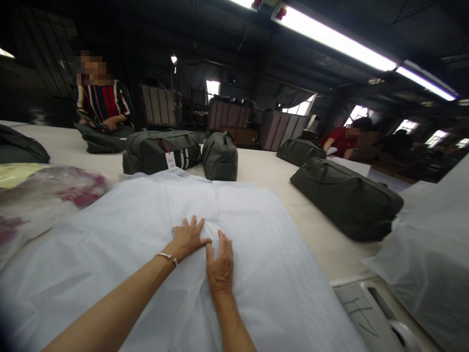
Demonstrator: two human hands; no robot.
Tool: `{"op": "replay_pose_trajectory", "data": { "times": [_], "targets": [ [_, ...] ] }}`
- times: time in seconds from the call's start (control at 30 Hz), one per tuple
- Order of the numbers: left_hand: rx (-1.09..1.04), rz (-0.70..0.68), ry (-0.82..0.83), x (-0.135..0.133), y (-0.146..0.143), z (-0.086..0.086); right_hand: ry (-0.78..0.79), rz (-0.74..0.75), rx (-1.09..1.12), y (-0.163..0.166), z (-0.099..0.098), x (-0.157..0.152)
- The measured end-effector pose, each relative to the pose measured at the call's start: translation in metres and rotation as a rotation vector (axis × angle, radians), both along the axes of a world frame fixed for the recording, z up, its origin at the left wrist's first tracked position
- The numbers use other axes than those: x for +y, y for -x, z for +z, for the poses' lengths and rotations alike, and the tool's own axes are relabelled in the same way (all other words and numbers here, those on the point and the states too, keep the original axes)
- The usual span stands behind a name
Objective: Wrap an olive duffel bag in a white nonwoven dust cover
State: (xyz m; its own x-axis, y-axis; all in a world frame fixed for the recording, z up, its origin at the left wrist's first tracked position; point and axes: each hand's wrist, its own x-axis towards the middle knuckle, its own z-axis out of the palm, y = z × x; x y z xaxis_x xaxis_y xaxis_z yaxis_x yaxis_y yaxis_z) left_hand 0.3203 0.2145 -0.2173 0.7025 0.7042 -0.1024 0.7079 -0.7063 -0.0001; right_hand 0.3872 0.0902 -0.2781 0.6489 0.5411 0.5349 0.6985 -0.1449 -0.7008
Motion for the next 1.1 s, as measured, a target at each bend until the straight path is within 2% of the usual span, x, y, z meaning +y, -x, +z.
{"op": "replay_pose_trajectory", "data": {
  "times": [0.33,0.5,0.6,0.7,0.77,0.87,1.0,1.07,1.1],
  "targets": [
    [0.018,0.025,0.026,-0.001,-0.002,0.004,0.026,0.012,0.077,-0.009,0.0,0.002],
    [0.022,0.046,0.012,-0.002,-0.001,0.003,0.103,0.025,0.167,-0.014,0.005,0.002],
    [0.022,0.064,0.013,-0.003,-0.002,0.004,0.176,0.046,0.211,-0.012,0.017,0.0],
    [0.03,0.068,0.008,-0.004,-0.003,0.007,0.208,0.072,0.272,-0.011,0.045,-0.018],
    [0.039,0.059,0.001,-0.006,-0.002,0.01,0.188,0.077,0.262,-0.018,0.073,-0.049],
    [0.046,0.027,-0.01,-0.011,0.0,0.015,0.171,-0.013,0.172,-0.047,0.116,-0.129],
    [0.051,0.03,-0.111,-0.009,0.0,0.011,0.216,-0.44,0.143,-0.108,0.16,-0.274],
    [0.057,0.024,-0.156,-0.004,-0.004,0.003,0.237,-0.645,0.18,-0.135,0.172,-0.341],
    [0.058,0.025,-0.167,-0.002,-0.006,-0.001,0.283,-0.702,0.215,-0.146,0.174,-0.369]
  ]
}}
